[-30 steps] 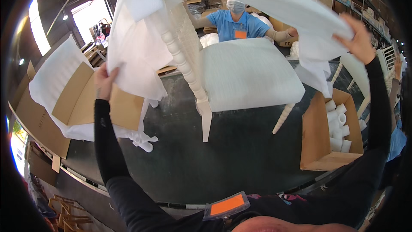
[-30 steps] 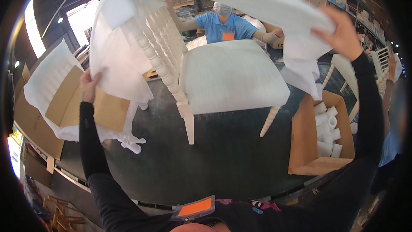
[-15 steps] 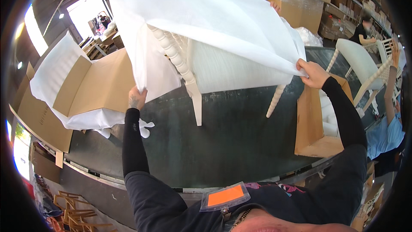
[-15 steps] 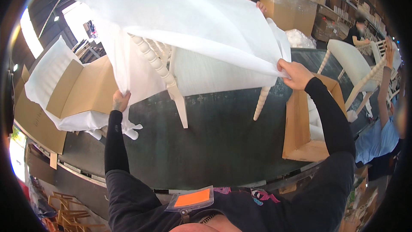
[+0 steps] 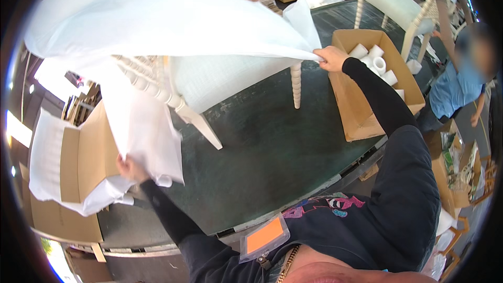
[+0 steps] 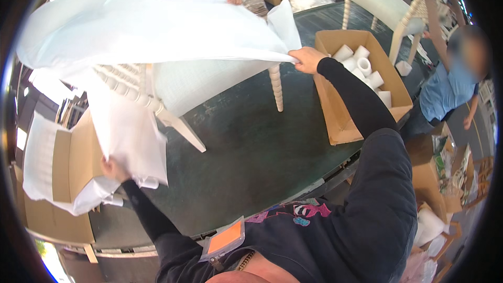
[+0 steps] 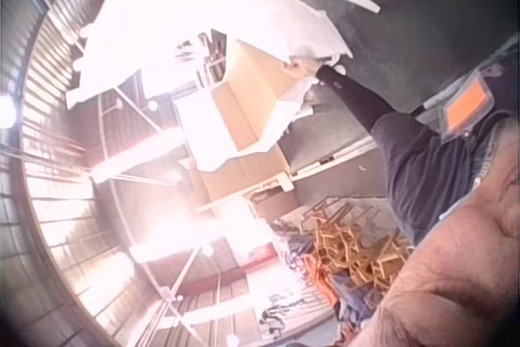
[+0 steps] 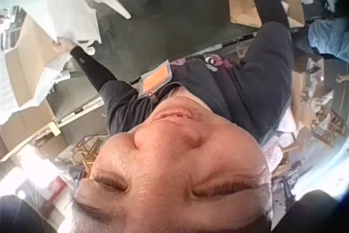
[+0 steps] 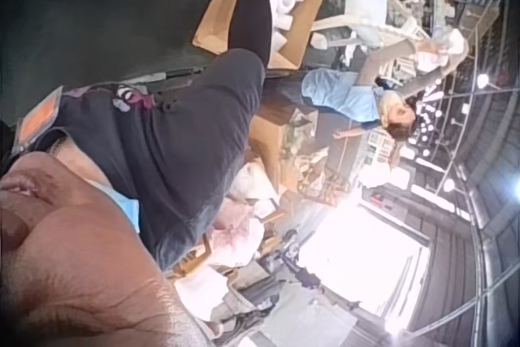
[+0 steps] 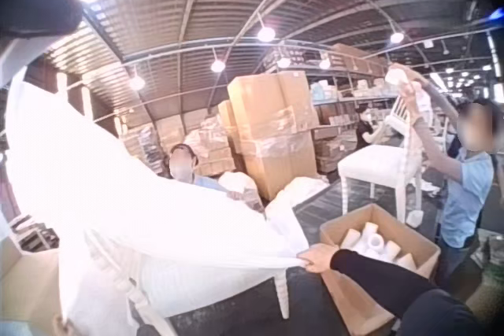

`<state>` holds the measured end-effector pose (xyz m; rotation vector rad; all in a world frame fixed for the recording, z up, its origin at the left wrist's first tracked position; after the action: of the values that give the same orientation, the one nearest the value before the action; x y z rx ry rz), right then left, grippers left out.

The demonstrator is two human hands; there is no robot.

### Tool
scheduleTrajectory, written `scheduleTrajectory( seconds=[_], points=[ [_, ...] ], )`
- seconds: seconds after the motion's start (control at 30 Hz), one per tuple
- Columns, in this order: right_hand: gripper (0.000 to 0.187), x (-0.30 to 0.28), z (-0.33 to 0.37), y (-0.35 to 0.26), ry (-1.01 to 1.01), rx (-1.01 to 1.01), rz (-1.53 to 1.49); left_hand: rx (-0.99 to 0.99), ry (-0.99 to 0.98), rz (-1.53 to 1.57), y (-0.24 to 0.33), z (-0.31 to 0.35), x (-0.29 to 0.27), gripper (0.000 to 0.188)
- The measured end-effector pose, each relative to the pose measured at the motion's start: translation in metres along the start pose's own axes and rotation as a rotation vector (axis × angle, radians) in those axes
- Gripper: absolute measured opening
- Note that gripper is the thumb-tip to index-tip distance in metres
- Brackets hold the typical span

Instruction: The person wraps white wooden chairs with white protective paper and foam leg protectors on a conveyor belt. They place foam sleeves on the chair legs, then drape and fold large sheets of paper over the chair seat and back.

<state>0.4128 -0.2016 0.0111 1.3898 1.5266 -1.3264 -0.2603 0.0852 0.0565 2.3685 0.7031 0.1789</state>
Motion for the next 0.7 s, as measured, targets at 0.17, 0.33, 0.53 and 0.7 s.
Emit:
scheduleTrajectory(
  seconds=[0.17,0.33,0.53,0.7],
  points=[
    [0.026,-0.013,0.033,0.025,0.181,0.322,-0.063,-0.291,-0.321,0.487,0.034,0.003,-0.053,0.029],
    [0.025,0.026,0.055,0.051,0.146,0.33,0.112,0.119,-1.0,-0.542,0.013,0.076,-0.02,0.017],
    [0.028,0.041,0.047,0.006,0.339,0.182,-0.509,-0.41,-1.76,-0.57,0.004,0.279,0.003,0.039],
    [0.033,0.198,0.113,-0.09,-0.293,0.206,-0.345,-0.572,-1.573,0.638,0.231,0.368,0.192,0.098]
  ],
)
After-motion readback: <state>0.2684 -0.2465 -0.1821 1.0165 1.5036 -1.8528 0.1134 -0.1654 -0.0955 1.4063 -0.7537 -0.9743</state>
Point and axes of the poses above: each hand's wrist, its own z-axis away from the middle knuckle, its own x-axis out of the palm, y = z × x, the point moved 8 cm from there along -z, towards the middle knuckle, and after that the axes turned 1 degree about x, right-handed, at the moved point
